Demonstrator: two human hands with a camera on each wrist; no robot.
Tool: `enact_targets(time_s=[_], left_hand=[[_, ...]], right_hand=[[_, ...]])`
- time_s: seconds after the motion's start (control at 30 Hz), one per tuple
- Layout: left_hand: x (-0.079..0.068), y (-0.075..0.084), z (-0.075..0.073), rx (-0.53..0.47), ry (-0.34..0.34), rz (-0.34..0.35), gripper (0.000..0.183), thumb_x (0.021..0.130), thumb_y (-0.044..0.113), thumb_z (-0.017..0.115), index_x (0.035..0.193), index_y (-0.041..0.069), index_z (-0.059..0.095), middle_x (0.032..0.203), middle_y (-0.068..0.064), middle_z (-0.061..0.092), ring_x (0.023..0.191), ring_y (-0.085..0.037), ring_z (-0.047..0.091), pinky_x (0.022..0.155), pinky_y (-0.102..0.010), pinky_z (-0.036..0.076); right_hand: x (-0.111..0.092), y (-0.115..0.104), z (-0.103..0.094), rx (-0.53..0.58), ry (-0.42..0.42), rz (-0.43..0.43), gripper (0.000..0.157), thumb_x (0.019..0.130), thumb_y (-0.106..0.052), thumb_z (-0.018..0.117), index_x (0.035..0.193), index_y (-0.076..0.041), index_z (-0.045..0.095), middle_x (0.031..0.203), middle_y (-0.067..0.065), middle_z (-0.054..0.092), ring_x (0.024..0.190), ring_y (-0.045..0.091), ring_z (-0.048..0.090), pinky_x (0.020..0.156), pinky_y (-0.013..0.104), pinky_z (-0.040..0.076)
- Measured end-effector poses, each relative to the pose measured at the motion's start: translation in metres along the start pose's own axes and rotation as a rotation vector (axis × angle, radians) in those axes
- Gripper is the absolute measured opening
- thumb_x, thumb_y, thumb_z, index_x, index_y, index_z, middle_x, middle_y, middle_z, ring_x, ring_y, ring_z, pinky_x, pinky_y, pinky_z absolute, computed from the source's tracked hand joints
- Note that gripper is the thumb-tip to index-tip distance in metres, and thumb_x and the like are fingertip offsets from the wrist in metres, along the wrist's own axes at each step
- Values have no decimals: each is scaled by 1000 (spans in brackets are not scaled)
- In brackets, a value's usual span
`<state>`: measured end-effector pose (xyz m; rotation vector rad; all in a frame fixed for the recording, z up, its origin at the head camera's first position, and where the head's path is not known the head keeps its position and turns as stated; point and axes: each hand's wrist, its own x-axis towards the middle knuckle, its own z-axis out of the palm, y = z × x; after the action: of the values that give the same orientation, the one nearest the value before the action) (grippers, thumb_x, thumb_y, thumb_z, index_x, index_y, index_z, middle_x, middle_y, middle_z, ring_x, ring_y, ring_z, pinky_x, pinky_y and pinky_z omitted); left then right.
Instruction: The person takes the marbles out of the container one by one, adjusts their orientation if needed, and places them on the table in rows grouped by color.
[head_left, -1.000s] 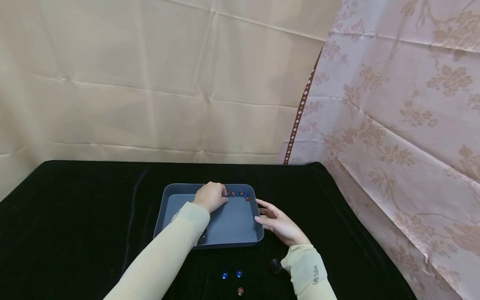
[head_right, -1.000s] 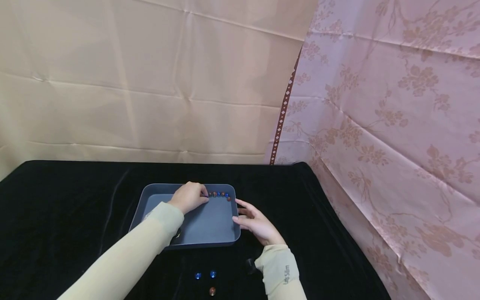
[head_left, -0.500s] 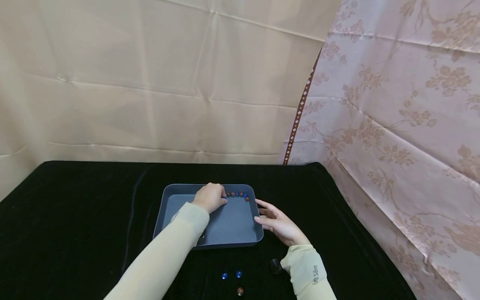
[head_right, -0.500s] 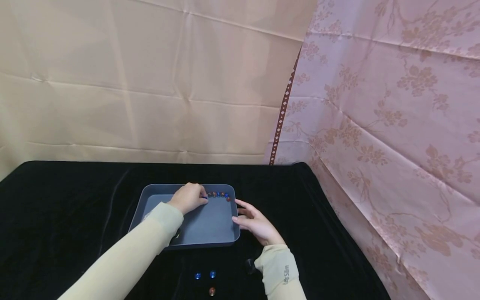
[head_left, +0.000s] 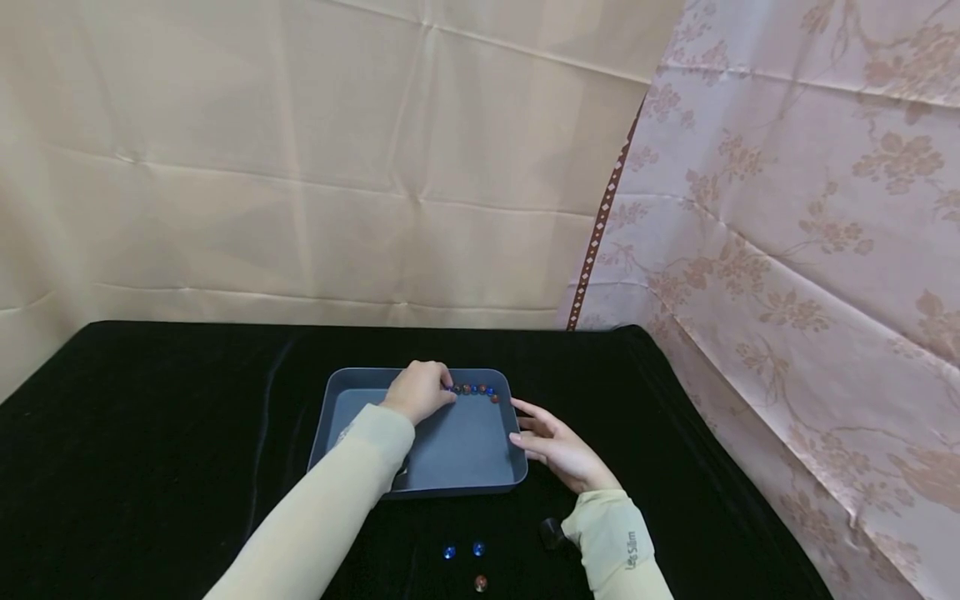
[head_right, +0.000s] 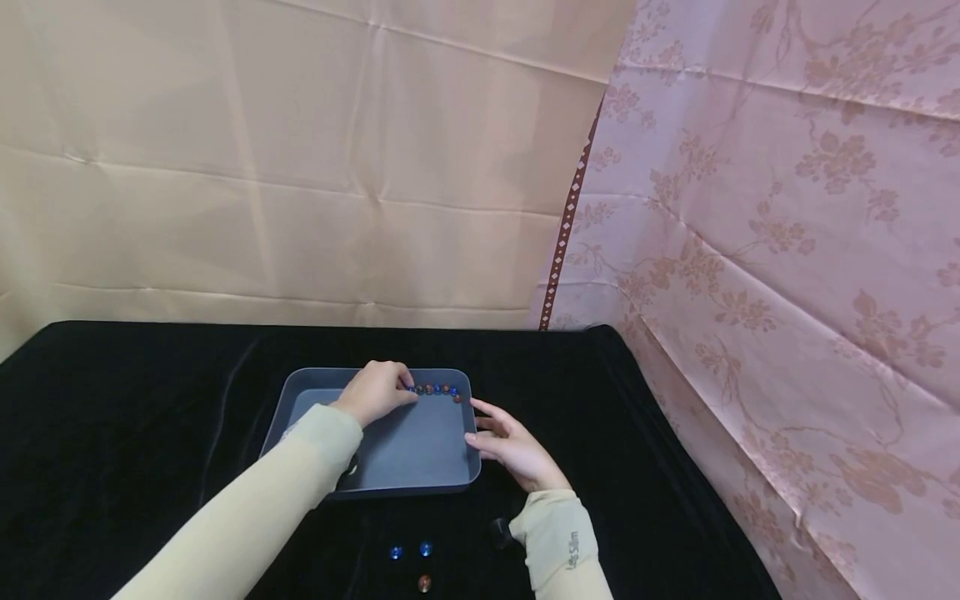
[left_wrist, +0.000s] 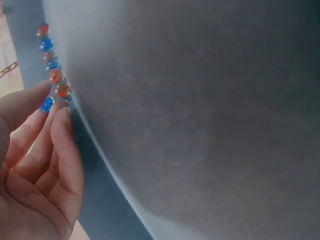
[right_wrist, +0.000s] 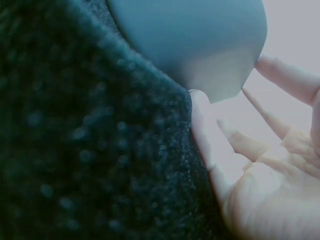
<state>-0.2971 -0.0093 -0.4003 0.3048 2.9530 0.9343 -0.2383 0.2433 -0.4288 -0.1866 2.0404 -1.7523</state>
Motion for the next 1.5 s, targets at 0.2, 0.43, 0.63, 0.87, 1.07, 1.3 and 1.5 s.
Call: enact_targets(time_s=[0.2,0.43,0.63,0.87,1.07,1.3,1.5], left_hand=[[-2,-2,-17,-146,-22,-3,18,89,20,74,103,10,71,87,-5,68,69,-16,61,64,-30,54],[-8,3,-33,-222,-36,-9,22,91,20,73,111,11,69,96,-7,68,74,-20,64,64,-28,57],[-12,10,-42,-222,-62,46,23,91,20,72,112,11,69,99,-7,68,74,-19,64,62,-28,56],[-18,16,-53,-200,-59,104,21,93,21,70,112,14,69,101,-6,69,73,-18,63,67,-30,55],[-30,27,-66,-172,-26,159,22,94,25,68,115,18,69,108,-3,70,94,-19,63,83,-37,55],[-38,37,-78,-168,3,200,24,94,31,68,116,22,70,110,-1,70,96,-19,63,82,-37,55],[-43,41,-85,-182,16,228,25,93,32,69,116,22,70,108,1,71,91,-17,63,76,-32,55]], right_hand=[[1,0,1,-2,2,0,66,99,-20,58,156,-17,26,157,27,26,140,40,39,109,43,43],[-1,-1,1,-6,-3,-8,66,99,-21,58,156,-17,26,157,27,27,138,38,41,108,42,44],[-2,-1,0,-4,-11,-7,65,100,-19,56,157,-17,25,157,27,26,138,38,42,109,43,43],[-2,-1,0,-4,-16,-5,65,100,-19,55,157,-17,24,157,28,25,139,39,42,110,43,42],[-2,-1,0,-4,-23,-8,64,100,-19,54,157,-17,24,157,28,25,138,38,43,109,42,43],[-1,0,1,-10,-14,-12,66,99,-21,57,157,-17,25,156,27,28,136,36,45,109,43,43],[-1,0,1,-17,-8,-14,66,99,-23,58,157,-17,26,156,27,28,136,37,45,110,45,42]])
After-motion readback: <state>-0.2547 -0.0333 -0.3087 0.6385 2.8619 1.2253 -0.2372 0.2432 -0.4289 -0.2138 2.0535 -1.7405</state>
